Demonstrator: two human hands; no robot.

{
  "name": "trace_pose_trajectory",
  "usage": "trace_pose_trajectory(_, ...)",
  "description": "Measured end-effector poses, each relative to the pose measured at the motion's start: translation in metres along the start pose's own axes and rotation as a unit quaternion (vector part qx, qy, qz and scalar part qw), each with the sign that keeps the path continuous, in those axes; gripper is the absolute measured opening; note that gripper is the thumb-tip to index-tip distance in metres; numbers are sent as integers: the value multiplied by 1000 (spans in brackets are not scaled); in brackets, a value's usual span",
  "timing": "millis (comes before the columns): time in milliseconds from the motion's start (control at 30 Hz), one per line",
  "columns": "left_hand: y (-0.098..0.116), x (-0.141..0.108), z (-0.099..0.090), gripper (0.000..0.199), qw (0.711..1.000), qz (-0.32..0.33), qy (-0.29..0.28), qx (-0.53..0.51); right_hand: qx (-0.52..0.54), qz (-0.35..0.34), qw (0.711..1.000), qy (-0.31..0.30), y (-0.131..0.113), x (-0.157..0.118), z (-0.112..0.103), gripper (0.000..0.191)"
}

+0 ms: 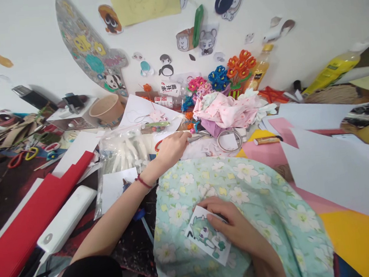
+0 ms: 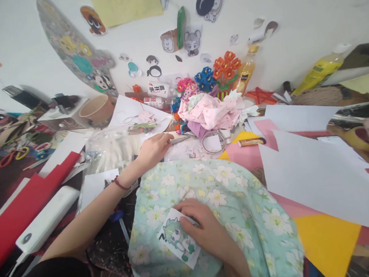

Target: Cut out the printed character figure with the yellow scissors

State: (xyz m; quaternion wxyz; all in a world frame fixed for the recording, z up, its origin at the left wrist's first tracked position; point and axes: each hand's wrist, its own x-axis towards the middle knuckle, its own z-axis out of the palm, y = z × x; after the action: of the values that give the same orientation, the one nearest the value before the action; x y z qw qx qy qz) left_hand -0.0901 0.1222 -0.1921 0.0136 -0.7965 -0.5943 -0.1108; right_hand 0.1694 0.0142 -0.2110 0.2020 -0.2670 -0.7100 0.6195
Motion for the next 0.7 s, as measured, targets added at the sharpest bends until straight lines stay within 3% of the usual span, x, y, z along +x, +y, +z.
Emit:
trace_pose_trajectory(167,3,-8,0,29,992,109,-19,64,1,0,1000,3,0,1,0,28)
trace_pose_trajectory(300,0,-10,7,32,983,155,-38,96,-2,-1,1000,5,1,1,0,29)
trace_pose_trajectory(700,-6,-24,8,26,984,132,-29,115,-12,-3,1000,6,1,0,1,29)
